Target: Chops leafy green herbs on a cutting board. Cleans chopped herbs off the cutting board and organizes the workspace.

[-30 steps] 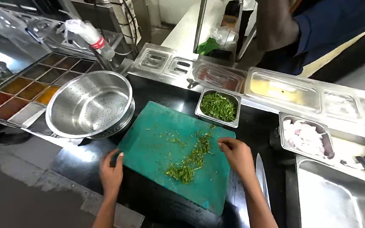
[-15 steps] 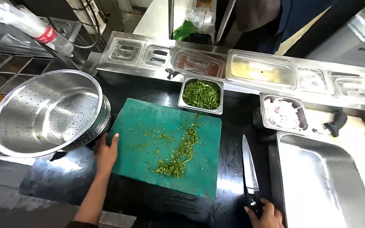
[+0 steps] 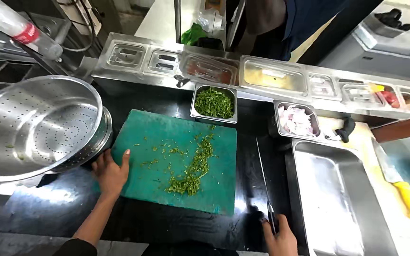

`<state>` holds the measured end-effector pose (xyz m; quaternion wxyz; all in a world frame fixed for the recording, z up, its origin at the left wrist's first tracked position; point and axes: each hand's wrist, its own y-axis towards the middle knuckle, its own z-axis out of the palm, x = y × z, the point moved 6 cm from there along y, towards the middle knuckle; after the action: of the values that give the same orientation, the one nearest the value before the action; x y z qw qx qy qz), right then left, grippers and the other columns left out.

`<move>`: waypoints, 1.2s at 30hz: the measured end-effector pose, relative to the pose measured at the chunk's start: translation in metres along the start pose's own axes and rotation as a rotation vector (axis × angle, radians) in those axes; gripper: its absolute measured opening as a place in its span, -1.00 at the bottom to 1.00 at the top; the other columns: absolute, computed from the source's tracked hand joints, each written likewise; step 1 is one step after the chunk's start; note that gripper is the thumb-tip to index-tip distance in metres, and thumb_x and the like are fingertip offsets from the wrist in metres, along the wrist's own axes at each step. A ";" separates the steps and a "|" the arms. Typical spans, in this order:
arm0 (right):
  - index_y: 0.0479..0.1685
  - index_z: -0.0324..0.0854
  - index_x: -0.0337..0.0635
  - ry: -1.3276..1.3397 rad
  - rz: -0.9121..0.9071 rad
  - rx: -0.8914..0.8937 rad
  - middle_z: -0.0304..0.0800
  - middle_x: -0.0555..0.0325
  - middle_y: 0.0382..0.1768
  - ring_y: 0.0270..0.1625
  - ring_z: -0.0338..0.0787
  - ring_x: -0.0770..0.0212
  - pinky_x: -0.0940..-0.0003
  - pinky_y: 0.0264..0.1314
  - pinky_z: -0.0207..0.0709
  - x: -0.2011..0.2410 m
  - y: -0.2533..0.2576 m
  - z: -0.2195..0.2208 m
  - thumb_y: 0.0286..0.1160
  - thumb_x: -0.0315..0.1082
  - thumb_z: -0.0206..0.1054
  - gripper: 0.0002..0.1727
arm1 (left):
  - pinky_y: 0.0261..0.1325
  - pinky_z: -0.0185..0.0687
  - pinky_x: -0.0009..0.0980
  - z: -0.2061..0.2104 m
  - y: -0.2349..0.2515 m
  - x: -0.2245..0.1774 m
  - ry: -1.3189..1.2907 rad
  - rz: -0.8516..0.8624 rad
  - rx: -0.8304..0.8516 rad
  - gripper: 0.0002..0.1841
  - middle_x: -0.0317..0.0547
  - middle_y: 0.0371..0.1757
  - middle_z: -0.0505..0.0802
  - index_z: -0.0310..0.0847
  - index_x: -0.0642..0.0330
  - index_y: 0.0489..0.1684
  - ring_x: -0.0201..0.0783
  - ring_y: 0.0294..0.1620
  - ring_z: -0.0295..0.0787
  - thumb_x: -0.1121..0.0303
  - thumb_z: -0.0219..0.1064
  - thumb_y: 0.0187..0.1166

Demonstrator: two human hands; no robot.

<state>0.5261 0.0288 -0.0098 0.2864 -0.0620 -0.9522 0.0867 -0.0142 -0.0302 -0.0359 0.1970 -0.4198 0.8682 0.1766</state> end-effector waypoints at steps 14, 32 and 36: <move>0.63 0.55 0.10 -0.529 -0.160 0.222 0.85 -0.27 0.13 0.11 0.84 -0.37 -0.40 0.07 0.61 0.113 0.102 -0.023 0.70 -0.20 0.32 -0.50 | 0.55 0.07 0.50 0.001 0.002 0.005 -0.058 -0.071 -0.009 -0.24 0.59 0.53 0.50 0.42 0.45 0.57 0.56 0.62 0.28 -0.17 0.00 0.79; 0.64 0.54 0.13 -0.344 -0.319 0.465 0.88 -0.21 0.05 0.08 0.87 -0.27 -0.35 0.16 0.64 0.109 0.104 0.044 0.67 -0.21 0.35 -0.47 | 0.57 0.04 0.49 -0.002 0.005 0.004 -0.090 -0.113 0.008 -0.20 0.52 0.53 0.52 0.46 0.37 0.57 0.50 0.63 0.29 -0.25 -0.09 0.77; 0.64 0.55 0.18 -0.356 -0.354 0.508 0.90 -0.11 0.01 0.02 0.88 -0.17 -0.23 0.13 0.66 0.121 0.089 0.047 0.71 -0.16 0.31 -0.49 | 0.57 0.06 0.47 0.001 0.006 0.006 -0.085 -0.117 -0.006 -0.20 0.52 0.53 0.52 0.46 0.37 0.57 0.50 0.63 0.30 -0.25 -0.09 0.78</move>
<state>0.4061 0.1299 -0.0012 0.1327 0.1934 -0.9311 0.2792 -0.0224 -0.0306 -0.0387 0.2424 -0.4625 0.8325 0.1849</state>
